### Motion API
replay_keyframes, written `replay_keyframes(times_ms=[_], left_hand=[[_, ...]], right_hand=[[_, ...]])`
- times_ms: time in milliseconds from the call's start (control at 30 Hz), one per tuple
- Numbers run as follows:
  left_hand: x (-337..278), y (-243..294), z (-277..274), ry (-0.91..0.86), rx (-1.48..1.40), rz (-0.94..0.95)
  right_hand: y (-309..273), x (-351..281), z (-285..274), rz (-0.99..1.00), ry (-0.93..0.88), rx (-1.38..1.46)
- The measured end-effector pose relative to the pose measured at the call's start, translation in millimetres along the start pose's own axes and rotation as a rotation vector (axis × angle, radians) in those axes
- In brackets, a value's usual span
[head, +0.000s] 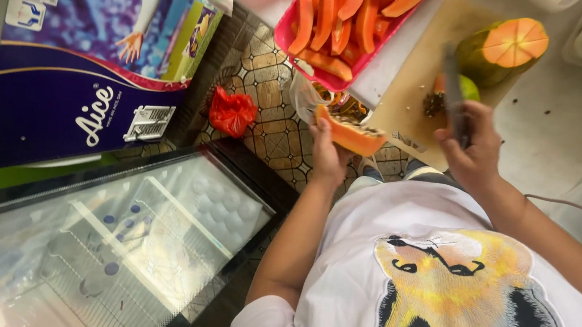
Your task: Peeling and slicing papayas using a knife on a cutting board
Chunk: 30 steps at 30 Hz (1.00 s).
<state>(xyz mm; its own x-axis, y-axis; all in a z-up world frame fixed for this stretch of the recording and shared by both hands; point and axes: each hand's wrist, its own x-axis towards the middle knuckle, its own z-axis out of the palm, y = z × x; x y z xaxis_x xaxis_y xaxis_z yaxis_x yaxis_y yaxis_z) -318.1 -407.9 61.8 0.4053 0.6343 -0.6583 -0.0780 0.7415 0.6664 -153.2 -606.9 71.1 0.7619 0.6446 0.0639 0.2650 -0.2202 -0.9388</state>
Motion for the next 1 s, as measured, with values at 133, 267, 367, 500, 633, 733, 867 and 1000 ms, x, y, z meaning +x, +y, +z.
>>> replay_keyframes(times_ms=[133, 267, 367, 500, 633, 733, 867, 1000], left_hand=[[53, -4, -71, 0.022, -0.087, 0.04], [91, -21, -124, 0.065, -0.291, -0.104], [95, -26, -137, 0.038, -0.31, -0.181], [92, -24, -135, -0.057, -0.284, -0.3], [96, -26, -146, -0.017, -0.196, -0.297], [104, -28, -160, -0.186, -0.31, -0.225], [103, -30, -166, -0.195, -0.3, -0.254], [97, -29, -165, -0.123, -0.25, -0.276]], right_hand=[[-13, 8, 41, -0.036, -0.21, 0.087], [-32, 9, 74, 0.113, -0.598, 0.154], [-62, 8, 93, 0.116, -0.795, 0.072], [-92, 11, 113, 0.023, -0.993, -0.145], [-89, 6, 128, 0.022, -1.05, -0.197], [-87, 5, 136, 0.0, -1.11, -0.318], [-85, 0, 139, 0.008, -1.137, -0.363], [-82, -5, 139, -0.004, -1.152, -0.359]])
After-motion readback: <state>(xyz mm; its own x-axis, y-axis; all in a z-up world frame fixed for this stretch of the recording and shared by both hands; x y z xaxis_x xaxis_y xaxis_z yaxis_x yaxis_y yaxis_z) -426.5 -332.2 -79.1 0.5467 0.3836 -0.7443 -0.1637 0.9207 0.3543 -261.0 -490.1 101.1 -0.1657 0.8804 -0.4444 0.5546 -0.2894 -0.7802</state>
